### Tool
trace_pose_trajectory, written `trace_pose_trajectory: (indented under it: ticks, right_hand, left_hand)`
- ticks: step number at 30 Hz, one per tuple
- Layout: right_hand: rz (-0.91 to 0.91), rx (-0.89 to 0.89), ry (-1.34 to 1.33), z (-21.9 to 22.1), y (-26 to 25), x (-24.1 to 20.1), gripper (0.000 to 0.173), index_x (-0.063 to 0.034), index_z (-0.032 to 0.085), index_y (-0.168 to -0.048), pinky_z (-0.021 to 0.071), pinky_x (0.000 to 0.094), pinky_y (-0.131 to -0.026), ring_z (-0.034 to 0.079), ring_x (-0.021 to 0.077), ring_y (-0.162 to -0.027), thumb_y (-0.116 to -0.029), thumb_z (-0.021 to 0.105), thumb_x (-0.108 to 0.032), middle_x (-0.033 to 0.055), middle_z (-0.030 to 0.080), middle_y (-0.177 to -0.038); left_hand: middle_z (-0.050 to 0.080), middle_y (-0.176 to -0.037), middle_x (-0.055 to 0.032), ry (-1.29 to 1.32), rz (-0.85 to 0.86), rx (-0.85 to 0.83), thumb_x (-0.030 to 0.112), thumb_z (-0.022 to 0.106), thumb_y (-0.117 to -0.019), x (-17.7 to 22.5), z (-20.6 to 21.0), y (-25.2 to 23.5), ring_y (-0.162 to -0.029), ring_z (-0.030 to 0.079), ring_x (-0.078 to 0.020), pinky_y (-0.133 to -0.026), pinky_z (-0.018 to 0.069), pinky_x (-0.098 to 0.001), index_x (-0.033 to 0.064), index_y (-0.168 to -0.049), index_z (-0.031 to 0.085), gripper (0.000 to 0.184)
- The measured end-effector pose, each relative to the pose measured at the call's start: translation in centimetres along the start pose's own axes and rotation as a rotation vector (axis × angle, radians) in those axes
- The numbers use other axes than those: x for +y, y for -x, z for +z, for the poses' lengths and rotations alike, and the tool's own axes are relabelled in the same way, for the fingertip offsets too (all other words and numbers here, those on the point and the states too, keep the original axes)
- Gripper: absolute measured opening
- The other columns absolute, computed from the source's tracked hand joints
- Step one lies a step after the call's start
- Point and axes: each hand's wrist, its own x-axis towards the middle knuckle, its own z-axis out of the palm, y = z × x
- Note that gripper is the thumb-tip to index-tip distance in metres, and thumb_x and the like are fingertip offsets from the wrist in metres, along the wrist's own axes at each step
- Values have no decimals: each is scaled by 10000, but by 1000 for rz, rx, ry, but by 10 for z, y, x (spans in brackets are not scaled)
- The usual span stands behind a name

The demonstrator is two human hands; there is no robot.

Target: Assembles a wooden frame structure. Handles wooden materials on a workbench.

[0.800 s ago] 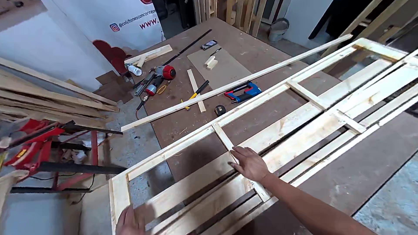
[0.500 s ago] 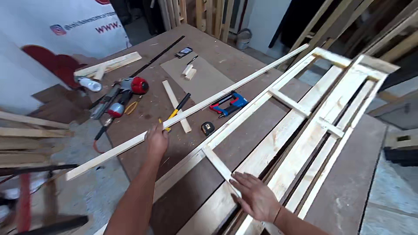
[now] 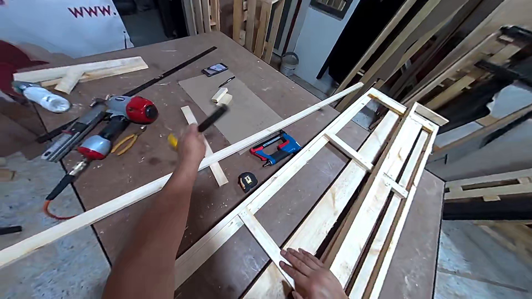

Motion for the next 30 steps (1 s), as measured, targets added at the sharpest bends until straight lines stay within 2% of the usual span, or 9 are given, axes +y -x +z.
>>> trace_pose_trajectory:
  ticks: [3,6,8,12,18,21,25,28,30]
  right_hand:
    - [29,29,14,-1,-2,-4,572,-297,573,-1470,387,456,-1209,405,145,-1492,-976,406,-530,-65,463,-1601]
    - [0,110,35,4,-5,-4,569,-252,625,-1428,457,467,-1146,516,188,-1413,-963,391,-484,-4,553,-1528]
    - [-25,121,33,5,-7,-4,568,-230,648,-1404,488,472,-1105,576,222,-1351,-970,375,-474,27,596,-1481]
    - [-72,124,8,5,-6,-3,583,-190,667,-1384,519,526,-1048,617,281,-1305,-983,328,-442,52,602,-1475]
    - [-158,62,43,0,-10,4,646,-143,631,-1415,426,674,-1075,554,399,-1349,-999,292,-501,148,521,-1535]
    - [-115,65,-18,-42,17,-51,703,-37,503,-1493,265,738,-1162,448,478,-1414,-1043,379,-563,246,447,-1557]
    - [27,-221,-606,-75,128,-213,451,-93,648,-1318,602,525,-861,722,253,-981,-1085,450,-425,115,729,-1113]
    - [70,-810,-1157,-75,204,-328,604,-131,475,-1505,638,450,-847,740,232,-982,-1056,450,-534,91,725,-1179]
    - [129,-856,-1358,-62,228,-373,757,-164,331,-1569,654,461,-780,746,257,-907,-974,655,-504,114,724,-1102]
  left_hand:
    - [704,-1204,-144,-64,589,-10,1,630,-925,43,-34,36,-1298,574,-346,-1229,302,-577,79,-1104,745,226]
    - [644,-1377,-128,-27,831,-27,105,653,-941,76,-77,157,-1441,456,-352,-1266,226,-595,192,-1011,792,178]
    - [640,-1379,-99,41,738,-26,186,658,-955,81,-104,272,-1374,515,-313,-1197,356,-551,258,-1040,800,181]
    - [716,-831,-48,308,364,-153,212,664,-991,69,-131,507,-726,702,-205,-625,595,-402,185,-1127,742,159]
    - [747,-1030,-92,371,-323,-237,113,611,-990,82,-198,756,-989,716,-252,-881,595,-470,177,-1179,744,241]
    - [712,-1147,-108,269,-447,-256,142,600,-993,97,-219,814,-1112,681,-266,-937,579,-473,189,-1201,724,247]
    - [688,-1277,-123,90,-436,-275,92,493,-1037,100,-214,835,-1230,648,-300,-989,565,-484,179,-1301,663,326]
    - [660,-1352,-144,40,-345,-270,95,457,-1054,92,-211,834,-1301,607,-328,-1038,538,-501,147,-1351,635,350]
    - [663,-1352,-141,26,-222,-234,114,517,-1022,75,-210,839,-1324,591,-314,-1075,514,-486,129,-1352,644,354]
